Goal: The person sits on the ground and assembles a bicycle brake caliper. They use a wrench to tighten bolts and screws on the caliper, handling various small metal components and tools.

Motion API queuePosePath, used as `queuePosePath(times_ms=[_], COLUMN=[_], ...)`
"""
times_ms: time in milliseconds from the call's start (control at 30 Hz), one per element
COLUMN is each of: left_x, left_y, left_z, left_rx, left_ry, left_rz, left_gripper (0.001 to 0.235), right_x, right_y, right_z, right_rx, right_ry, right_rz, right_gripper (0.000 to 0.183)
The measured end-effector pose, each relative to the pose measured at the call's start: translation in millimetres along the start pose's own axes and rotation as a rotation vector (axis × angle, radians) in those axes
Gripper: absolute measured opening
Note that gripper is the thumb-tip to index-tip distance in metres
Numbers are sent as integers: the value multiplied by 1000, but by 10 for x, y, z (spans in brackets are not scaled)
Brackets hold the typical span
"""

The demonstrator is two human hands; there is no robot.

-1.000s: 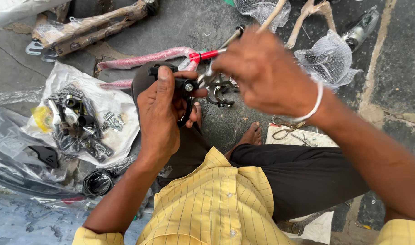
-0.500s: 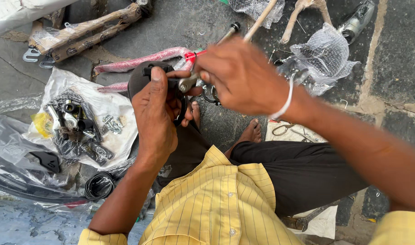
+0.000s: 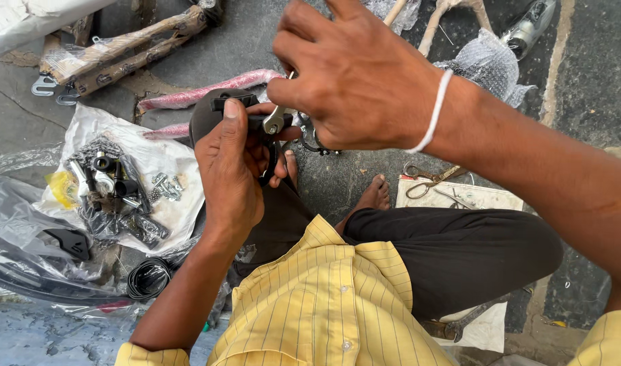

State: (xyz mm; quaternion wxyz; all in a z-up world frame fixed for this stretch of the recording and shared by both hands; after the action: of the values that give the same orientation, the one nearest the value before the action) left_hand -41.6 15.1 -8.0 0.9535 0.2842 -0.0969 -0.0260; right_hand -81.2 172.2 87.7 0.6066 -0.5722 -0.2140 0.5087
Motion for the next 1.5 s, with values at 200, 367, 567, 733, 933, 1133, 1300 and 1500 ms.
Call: queuePosePath(times_ms=[200,367,567,733,933,1133,1300,1500], left_x=[55,53,14,22,42,106,134,81], left_y=[-77,-111,-92,-13,-52,-152,-177,-174], left_z=[-8,14,7,-1,47,93,88,122], left_rx=[-1,-59,22,36,40,88,70,47], left_ry=[-2,16,-9,5,15,64,113,112], left_rz=[12,5,-14,-18,9,74,92,74], left_gripper=[54,56,56,52,49,43,45,49], right_x=[-43,272,209,-402,-403,-230,195,432], right_y=[217,377,82,-239,-84,335,436,324], right_z=[-129,-277,79,-75,-112,-144,-674,-85], right_rx=[-456,-1029,-200,178,214,-479,-978,-452], right_ry=[393,630,104,-195,-269,320,888,366], right_rz=[-88,44,-30,-184,-304,-368,216,213], right_gripper=[16,12,10,9,29,33,34,33])
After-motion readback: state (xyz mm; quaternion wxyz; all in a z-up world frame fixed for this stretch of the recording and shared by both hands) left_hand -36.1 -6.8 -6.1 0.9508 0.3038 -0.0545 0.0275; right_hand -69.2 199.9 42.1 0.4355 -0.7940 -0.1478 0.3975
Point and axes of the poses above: each hand's wrist, its own x-axis away from the middle knuckle, its own y-axis out of the palm, z = x × y, the point moved 5 cm from there along -x, towards the middle knuckle, and after that the axes turned 5 degrees about x, right-handed, at the moved point
